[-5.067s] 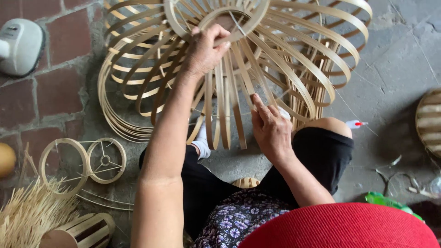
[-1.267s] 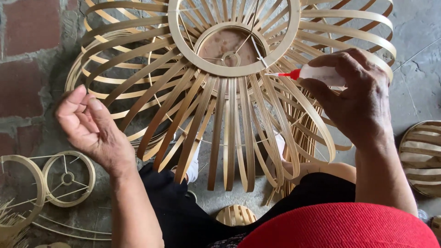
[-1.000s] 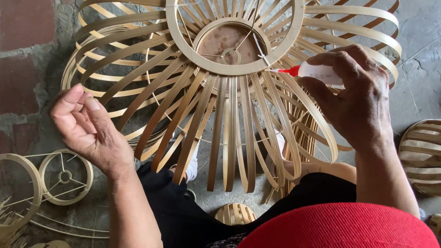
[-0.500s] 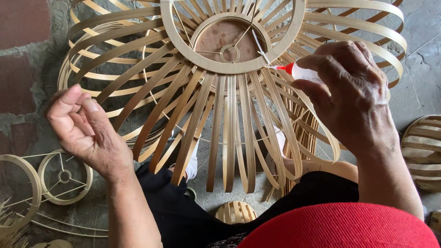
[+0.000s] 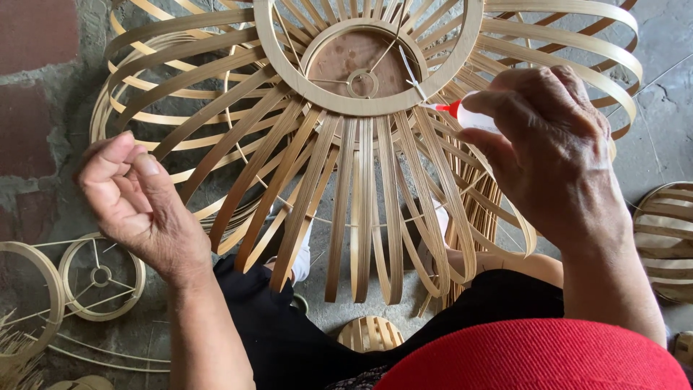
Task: Gluing and assembling a bamboo lantern frame.
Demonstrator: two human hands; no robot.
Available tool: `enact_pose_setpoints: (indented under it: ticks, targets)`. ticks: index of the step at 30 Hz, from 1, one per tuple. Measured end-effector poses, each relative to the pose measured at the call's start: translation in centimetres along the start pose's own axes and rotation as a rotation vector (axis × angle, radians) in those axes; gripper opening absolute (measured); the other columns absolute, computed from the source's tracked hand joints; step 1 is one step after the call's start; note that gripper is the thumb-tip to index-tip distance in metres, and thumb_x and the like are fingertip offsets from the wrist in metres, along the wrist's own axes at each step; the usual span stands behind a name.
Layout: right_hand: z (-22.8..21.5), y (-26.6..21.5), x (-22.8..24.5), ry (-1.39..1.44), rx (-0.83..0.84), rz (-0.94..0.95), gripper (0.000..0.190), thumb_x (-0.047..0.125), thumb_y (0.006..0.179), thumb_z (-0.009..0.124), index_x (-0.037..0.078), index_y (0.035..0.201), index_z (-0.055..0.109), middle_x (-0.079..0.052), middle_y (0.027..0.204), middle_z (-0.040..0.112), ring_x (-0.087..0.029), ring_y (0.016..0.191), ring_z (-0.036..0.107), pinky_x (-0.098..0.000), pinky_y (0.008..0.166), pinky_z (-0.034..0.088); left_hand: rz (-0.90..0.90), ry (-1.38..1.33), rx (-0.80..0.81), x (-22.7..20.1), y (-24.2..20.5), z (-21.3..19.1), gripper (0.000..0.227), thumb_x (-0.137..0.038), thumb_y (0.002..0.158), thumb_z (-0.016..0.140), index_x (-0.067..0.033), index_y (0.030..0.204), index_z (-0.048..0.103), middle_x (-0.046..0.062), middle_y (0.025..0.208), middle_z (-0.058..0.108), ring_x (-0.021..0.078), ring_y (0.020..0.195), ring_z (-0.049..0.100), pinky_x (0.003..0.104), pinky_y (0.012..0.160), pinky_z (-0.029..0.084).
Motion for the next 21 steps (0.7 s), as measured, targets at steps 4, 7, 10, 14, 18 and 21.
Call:
enact_pose_setpoints:
  ticks: [4, 7, 10, 14, 18, 21]
  targets:
    - [-0.1, -0.4, -0.1, 0.088, -0.011, -0.052, 0.032, 0.021, 0.097, 0.086, 0.007, 0.119, 0.067, -0.01, 0.117, 0.067, -0.028, 0.108, 0.066, -0.0389, 0.09, 0.058, -0.034, -0.018, -0.001, 1.1, -0.5, -0.4, 0.015, -0.014, 0.127, 0.056, -0.0011, 0.134, 0.053, 0.004, 0.132, 0.056, 0.0073, 0.105, 0.055, 0.023, 0.1, 0.047]
    - [-0.7, 0.0, 0.6, -0.082, -0.033, -0.055, 0.035, 0.022, 0.083, 0.087, 0.005, 0.107, 0.069, -0.012, 0.103, 0.069, -0.029, 0.098, 0.067, -0.0438, 0.081, 0.058, -0.003, 0.013, -0.006, 0.2, 0.1, -0.1, 0.018, -0.014, 0.122, 0.055, -0.002, 0.134, 0.053, 0.004, 0.128, 0.054, 0.0081, 0.111, 0.056, 0.025, 0.106, 0.048]
    - [-0.2, -0.2, 0.8, 0.039, -0.039, -0.067, 0.034, 0.022, 0.09, 0.086, 0.007, 0.114, 0.068, -0.011, 0.111, 0.068, -0.026, 0.102, 0.066, -0.0391, 0.085, 0.059, 0.002, -0.016, -0.001, 0.3, 0.0, 0.0, 0.018, -0.014, 0.122, 0.054, -0.002, 0.135, 0.053, 0.004, 0.128, 0.055, 0.0082, 0.113, 0.056, 0.025, 0.108, 0.048]
    - [-0.2, 0.7, 1.8, 0.049, -0.019, -0.054, 0.035, 0.021, 0.085, 0.087, 0.005, 0.11, 0.068, -0.012, 0.105, 0.067, -0.028, 0.097, 0.066, -0.0395, 0.08, 0.059, 0.012, -0.021, 0.0, 0.4, 0.0, -0.1, 0.017, -0.012, 0.122, 0.055, -0.0011, 0.136, 0.053, 0.004, 0.129, 0.054, 0.0089, 0.113, 0.056, 0.025, 0.103, 0.046]
    - [0.2, 0.9, 2.1, 0.054, 0.005, -0.056, 0.034, 0.019, 0.083, 0.087, 0.005, 0.108, 0.068, -0.011, 0.105, 0.066, -0.029, 0.096, 0.066, -0.0417, 0.078, 0.057, 0.0, -0.025, -0.011, 0.3, 0.1, -0.1, 0.017, -0.011, 0.121, 0.054, -0.0008, 0.135, 0.053, 0.005, 0.13, 0.054, 0.0089, 0.114, 0.056, 0.025, 0.108, 0.047]
    - [0.4, 1.1, 2.3, 0.051, 0.018, -0.05, 0.033, 0.016, 0.082, 0.087, 0.005, 0.107, 0.069, -0.01, 0.102, 0.067, -0.03, 0.093, 0.065, -0.0419, 0.073, 0.055, 0.004, -0.038, -0.003, 0.6, -0.1, -0.2, 0.017, -0.011, 0.122, 0.054, -0.0008, 0.136, 0.052, 0.005, 0.129, 0.054, 0.0093, 0.116, 0.056, 0.026, 0.105, 0.046]
Point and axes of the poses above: each hand's wrist, its own y-axis towards the middle knuckle, its own z-axis out of the palm, x = y × z, the point moved 9 cm from there along y, towards the middle knuckle
